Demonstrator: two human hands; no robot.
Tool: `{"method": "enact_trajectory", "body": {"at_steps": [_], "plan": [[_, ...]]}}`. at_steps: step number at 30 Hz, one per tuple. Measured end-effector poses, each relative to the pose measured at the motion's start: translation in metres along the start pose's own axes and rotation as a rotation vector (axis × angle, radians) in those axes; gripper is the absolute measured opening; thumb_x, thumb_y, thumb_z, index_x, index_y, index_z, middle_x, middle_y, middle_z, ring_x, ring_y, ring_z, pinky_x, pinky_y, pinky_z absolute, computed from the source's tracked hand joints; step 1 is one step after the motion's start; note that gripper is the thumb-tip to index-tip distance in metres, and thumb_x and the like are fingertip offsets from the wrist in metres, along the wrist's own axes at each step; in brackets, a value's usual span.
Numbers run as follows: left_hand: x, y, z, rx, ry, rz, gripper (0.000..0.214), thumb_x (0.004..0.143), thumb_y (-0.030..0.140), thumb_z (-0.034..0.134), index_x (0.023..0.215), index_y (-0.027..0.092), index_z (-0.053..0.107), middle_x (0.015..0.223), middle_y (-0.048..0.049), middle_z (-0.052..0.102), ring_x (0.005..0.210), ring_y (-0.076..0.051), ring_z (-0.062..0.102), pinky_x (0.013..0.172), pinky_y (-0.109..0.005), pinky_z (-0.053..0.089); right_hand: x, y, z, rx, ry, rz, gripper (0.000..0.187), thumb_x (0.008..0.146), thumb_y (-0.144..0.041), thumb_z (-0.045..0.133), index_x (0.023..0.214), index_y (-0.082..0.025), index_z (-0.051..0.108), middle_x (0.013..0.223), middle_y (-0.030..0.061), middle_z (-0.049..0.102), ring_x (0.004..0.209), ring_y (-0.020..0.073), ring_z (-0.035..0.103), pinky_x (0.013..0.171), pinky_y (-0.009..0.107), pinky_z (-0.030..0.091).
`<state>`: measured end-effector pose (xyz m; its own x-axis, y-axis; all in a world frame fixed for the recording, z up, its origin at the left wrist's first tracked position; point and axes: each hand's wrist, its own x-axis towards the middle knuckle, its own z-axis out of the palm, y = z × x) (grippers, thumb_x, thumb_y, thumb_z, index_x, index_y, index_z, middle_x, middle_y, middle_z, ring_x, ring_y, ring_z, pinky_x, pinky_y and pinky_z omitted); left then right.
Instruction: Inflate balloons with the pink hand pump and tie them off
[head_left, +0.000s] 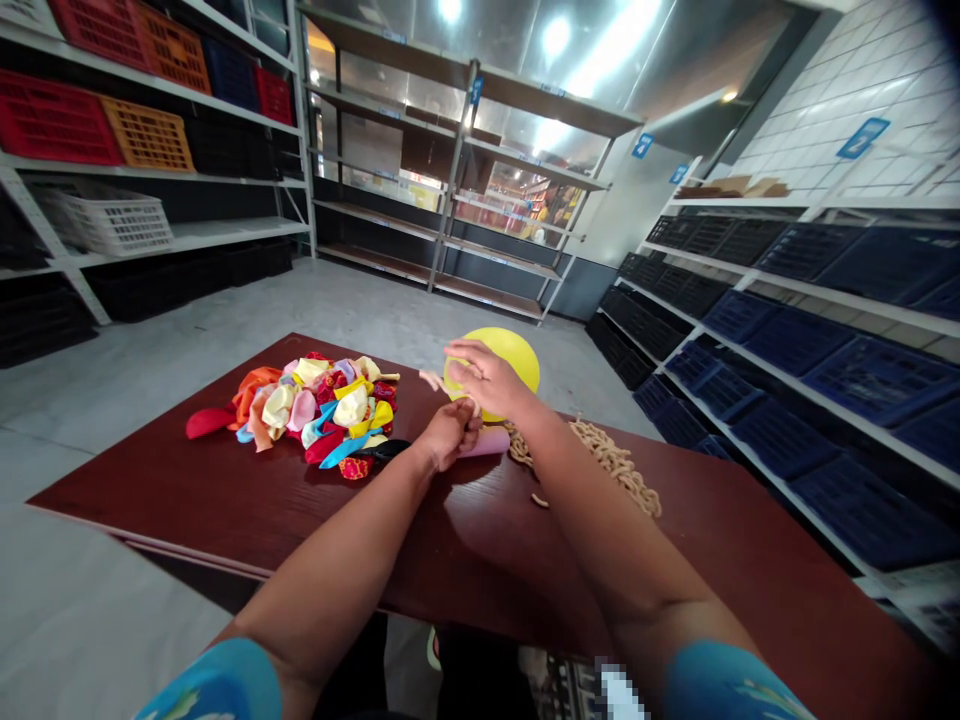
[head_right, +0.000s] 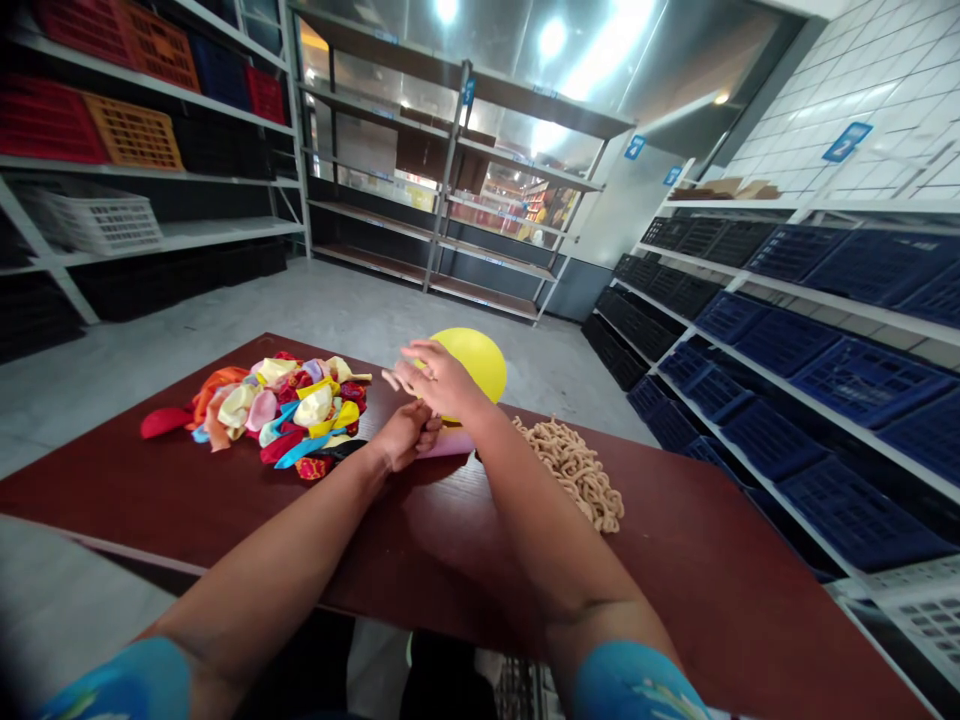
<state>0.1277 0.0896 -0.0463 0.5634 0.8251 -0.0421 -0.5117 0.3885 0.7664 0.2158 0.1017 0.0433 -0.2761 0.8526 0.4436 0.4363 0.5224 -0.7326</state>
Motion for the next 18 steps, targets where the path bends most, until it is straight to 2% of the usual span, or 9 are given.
{"method": "enact_trajectory", "body": {"at_steps": [2,4,5,7,9,12,15,18], "plan": [[-0.001,0.005,-0.003,-0.104,-0.044,-0.025,0.018,0.079,0.020,0.050,0.070,0.018,0.034,0.054,0.0070,0.033,0.036,-0.002,0.021,0.036,-0.014,0.011,-0.005,-0.006,0.001,-0.165,0.077,-0.124,0.028,0.079,-0.046,0.057,0.092,-0.023,0.066,0.119,0.0076,0.055,0.094,0.0174,0.059,0.075,0.033,0.051],[-0.001,0.011,-0.006,-0.199,-0.075,-0.029,0.014,0.078,0.017,0.050,0.072,0.017,0.037,0.055,0.0069,0.032,0.036,-0.001,0.022,0.036,-0.013,0.012,-0.017,-0.009,-0.001,-0.216,0.234,-0.147,0.028,0.084,-0.045,0.050,0.084,-0.021,0.065,0.106,0.0066,0.061,0.090,0.0163,0.059,0.073,0.030,0.049],[-0.002,0.014,-0.007,-0.247,-0.084,-0.027,0.012,0.078,0.016,0.049,0.073,0.017,0.039,0.055,0.0069,0.031,0.037,-0.001,0.023,0.035,-0.013,0.012,-0.025,-0.008,-0.003,-0.209,0.334,-0.110,0.031,0.086,-0.045,0.046,0.080,-0.020,0.064,0.093,0.0055,0.063,0.082,0.0148,0.060,0.070,0.028,0.048],[-0.002,0.019,-0.008,-0.336,-0.086,-0.018,0.010,0.079,0.014,0.049,0.075,0.016,0.040,0.056,0.0071,0.029,0.037,-0.001,0.024,0.035,-0.012,0.013,-0.040,-0.001,-0.003,-0.179,0.477,0.059,0.039,0.088,-0.047,0.040,0.069,-0.019,0.060,0.063,0.0011,0.059,0.059,0.0118,0.056,0.061,0.026,0.045],[-0.004,0.025,-0.008,-0.397,-0.067,-0.015,0.009,0.081,0.014,0.048,0.075,0.016,0.041,0.056,0.0069,0.029,0.036,-0.001,0.024,0.034,-0.011,0.013,-0.054,0.013,0.000,-0.144,0.451,0.275,0.043,0.085,-0.050,0.042,0.062,-0.018,0.058,0.050,-0.0011,0.054,0.048,0.0111,0.051,0.053,0.024,0.042],[-0.007,0.030,-0.006,-0.442,-0.053,-0.045,0.009,0.084,0.016,0.045,0.076,0.015,0.042,0.056,0.0064,0.031,0.035,-0.001,0.023,0.032,-0.011,0.012,-0.064,0.034,0.013,0.041,0.317,0.538,0.036,0.080,-0.049,0.049,0.066,-0.018,0.062,0.053,-0.0003,0.058,0.048,0.0130,0.053,0.047,0.024,0.041],[-0.012,0.034,-0.003,-0.479,-0.103,-0.124,0.011,0.087,0.017,0.042,0.076,0.014,0.043,0.057,0.0063,0.031,0.033,0.000,0.022,0.030,-0.011,0.011,-0.066,0.045,0.031,0.476,0.248,0.576,0.025,0.076,-0.042,0.055,0.085,-0.020,0.064,0.075,0.0005,0.066,0.061,0.0139,0.058,0.054,0.025,0.046],[-0.015,0.034,0.000,-0.520,-0.174,-0.209,0.014,0.088,0.018,0.039,0.076,0.014,0.044,0.056,0.0066,0.029,0.032,0.000,0.022,0.029,-0.010,0.011,-0.064,0.046,0.045,0.864,0.231,0.549,0.024,0.075,-0.038,0.058,0.090,-0.021,0.064,0.086,0.0022,0.066,0.074,0.0145,0.060,0.062,0.027,0.050]]}}
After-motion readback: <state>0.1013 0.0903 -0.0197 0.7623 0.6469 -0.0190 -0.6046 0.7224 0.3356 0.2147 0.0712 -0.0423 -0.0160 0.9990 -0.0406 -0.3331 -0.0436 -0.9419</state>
